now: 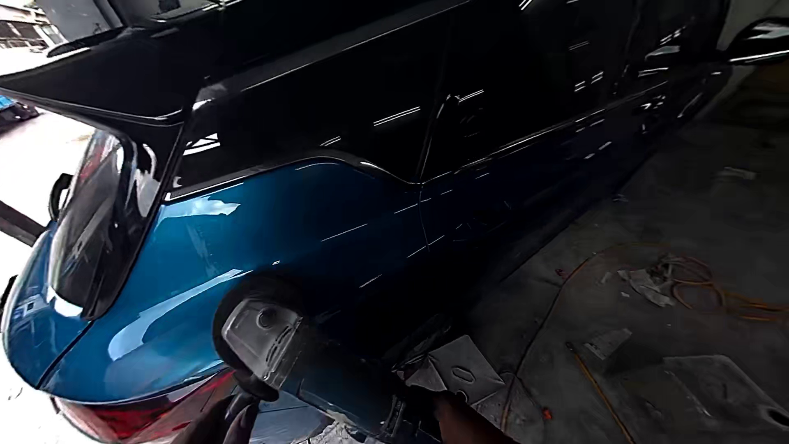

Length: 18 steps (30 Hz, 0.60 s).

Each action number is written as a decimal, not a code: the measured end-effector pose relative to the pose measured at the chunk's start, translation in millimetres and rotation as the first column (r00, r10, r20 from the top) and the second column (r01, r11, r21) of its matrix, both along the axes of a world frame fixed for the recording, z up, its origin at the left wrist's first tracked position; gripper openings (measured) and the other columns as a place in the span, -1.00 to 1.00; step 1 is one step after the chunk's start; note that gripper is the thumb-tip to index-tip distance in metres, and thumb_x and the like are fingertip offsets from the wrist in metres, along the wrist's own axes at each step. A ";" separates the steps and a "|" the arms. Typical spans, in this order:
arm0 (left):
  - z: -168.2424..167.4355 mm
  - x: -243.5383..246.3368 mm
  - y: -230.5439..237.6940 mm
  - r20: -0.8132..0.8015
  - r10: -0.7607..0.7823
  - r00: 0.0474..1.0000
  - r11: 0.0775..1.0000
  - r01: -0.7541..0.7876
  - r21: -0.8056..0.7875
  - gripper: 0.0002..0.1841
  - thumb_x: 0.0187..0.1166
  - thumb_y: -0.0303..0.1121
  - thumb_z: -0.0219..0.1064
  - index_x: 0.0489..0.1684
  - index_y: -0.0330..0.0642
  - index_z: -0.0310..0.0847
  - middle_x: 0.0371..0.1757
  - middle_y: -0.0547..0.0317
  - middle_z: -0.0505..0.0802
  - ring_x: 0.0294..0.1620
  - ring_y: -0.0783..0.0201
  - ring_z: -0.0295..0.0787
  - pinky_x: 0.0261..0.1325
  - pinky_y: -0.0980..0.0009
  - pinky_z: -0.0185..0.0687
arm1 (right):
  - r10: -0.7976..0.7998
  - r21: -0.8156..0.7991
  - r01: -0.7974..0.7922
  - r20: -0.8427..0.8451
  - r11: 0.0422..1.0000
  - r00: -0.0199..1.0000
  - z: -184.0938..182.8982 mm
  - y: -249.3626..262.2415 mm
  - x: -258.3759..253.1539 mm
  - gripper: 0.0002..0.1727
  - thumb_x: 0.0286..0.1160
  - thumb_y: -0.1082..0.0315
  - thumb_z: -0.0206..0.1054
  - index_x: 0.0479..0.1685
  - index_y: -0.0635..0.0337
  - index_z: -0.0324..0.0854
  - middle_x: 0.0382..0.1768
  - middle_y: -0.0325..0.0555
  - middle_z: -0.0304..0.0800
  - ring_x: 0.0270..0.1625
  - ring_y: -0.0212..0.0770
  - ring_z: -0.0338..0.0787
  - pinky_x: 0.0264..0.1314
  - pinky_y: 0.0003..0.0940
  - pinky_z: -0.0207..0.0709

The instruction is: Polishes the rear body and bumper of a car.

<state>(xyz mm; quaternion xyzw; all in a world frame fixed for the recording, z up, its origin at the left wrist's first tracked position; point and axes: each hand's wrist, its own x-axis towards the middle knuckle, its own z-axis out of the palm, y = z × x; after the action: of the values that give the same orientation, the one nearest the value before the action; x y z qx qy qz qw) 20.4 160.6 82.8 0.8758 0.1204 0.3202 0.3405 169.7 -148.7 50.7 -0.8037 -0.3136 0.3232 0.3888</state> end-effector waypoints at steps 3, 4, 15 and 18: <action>14.9 70.6 -44.6 -0.059 -0.076 0.995 0.994 0.081 0.079 -0.61 0.54 0.04 0.47 -0.18 -0.16 0.85 -0.44 0.34 0.85 -0.51 0.58 0.69 -0.41 0.50 0.69 | -0.235 0.119 0.245 -0.086 0.962 0.968 -12.9 -55.2 7.3 -0.32 0.16 0.02 0.69 0.24 0.26 0.67 0.00 -0.05 0.89 0.08 -0.26 0.87 0.30 -0.16 0.72; 19.2 94.0 -56.8 -0.080 -0.088 0.993 0.990 0.096 0.106 -0.62 0.51 0.09 0.45 -0.22 -0.06 0.86 -0.46 0.42 0.84 -0.53 0.59 0.69 -0.45 0.48 0.69 | -0.303 0.144 0.322 -0.142 0.936 0.942 -13.7 -67.7 9.3 -0.36 0.15 0.09 0.69 0.21 0.26 0.67 -0.05 -0.10 0.89 -0.02 -0.32 0.88 0.20 -0.24 0.76; 23.6 184.7 -105.5 -0.158 -0.210 0.965 0.947 0.241 0.214 -0.64 0.48 0.19 0.41 -0.34 0.13 0.82 -0.56 0.47 0.76 -0.54 0.44 0.70 -0.46 0.23 0.68 | -0.466 0.177 0.582 -0.439 0.793 0.768 -38.6 -110.3 26.3 -0.66 0.08 0.32 0.61 -0.17 0.11 0.61 -0.51 -0.29 0.77 -0.59 -0.31 0.72 -0.49 -0.33 0.69; 8.7 127.0 -71.3 -0.128 -0.102 0.986 0.968 0.128 0.215 -0.65 0.50 0.22 0.38 -0.21 0.22 0.87 -0.44 0.54 0.83 -0.46 0.50 0.75 -0.41 0.24 0.75 | -0.354 0.226 0.444 -0.348 0.867 0.868 -50.7 -79.0 12.5 -0.58 0.09 0.25 0.64 -0.08 0.18 0.63 -0.39 -0.28 0.81 -0.43 -0.35 0.79 -0.28 -0.32 0.76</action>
<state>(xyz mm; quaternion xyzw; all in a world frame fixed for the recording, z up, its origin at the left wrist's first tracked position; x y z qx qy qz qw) 147.4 89.2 91.6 0.9311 0.0521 0.2600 0.2507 182.1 -227.7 0.1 -0.7259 -0.1224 0.2998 0.6068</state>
